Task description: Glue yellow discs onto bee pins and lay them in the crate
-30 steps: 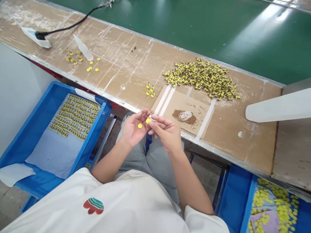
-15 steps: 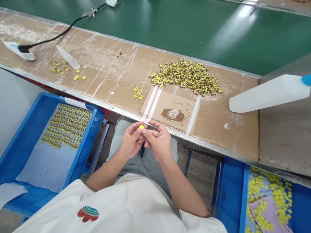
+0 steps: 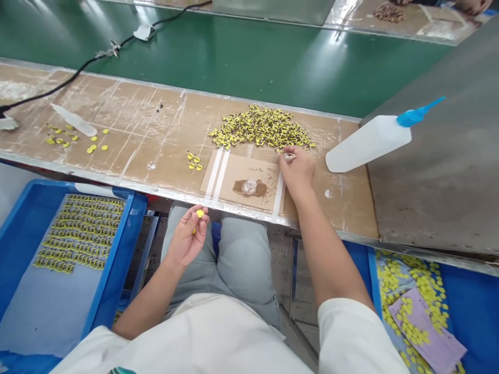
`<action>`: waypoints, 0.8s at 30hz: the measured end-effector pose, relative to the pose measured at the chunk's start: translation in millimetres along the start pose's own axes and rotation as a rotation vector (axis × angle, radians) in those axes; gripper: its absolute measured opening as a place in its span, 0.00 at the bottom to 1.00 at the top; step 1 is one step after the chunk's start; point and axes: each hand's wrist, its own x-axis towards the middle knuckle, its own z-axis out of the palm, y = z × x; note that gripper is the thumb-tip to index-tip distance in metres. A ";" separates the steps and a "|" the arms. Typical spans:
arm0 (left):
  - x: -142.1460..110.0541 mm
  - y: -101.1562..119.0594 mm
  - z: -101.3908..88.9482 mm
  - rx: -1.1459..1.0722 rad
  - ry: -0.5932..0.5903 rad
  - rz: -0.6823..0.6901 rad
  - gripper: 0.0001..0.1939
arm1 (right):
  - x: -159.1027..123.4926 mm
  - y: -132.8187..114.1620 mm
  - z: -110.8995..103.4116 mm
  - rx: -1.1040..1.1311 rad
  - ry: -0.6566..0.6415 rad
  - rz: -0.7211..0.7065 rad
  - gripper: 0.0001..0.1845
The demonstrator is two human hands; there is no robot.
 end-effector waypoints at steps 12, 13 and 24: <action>8.6 6.2 -3.4 0.093 0.033 0.061 0.16 | 32.9 16.7 10.9 0.092 -0.306 -0.047 0.17; 9.5 6.8 -2.9 0.094 0.031 0.068 0.17 | 33.6 17.1 9.1 0.095 -0.336 -0.073 0.16; 13.5 10.2 1.5 0.098 0.038 0.087 0.14 | 5.8 15.3 -9.8 0.296 -0.064 -0.116 0.09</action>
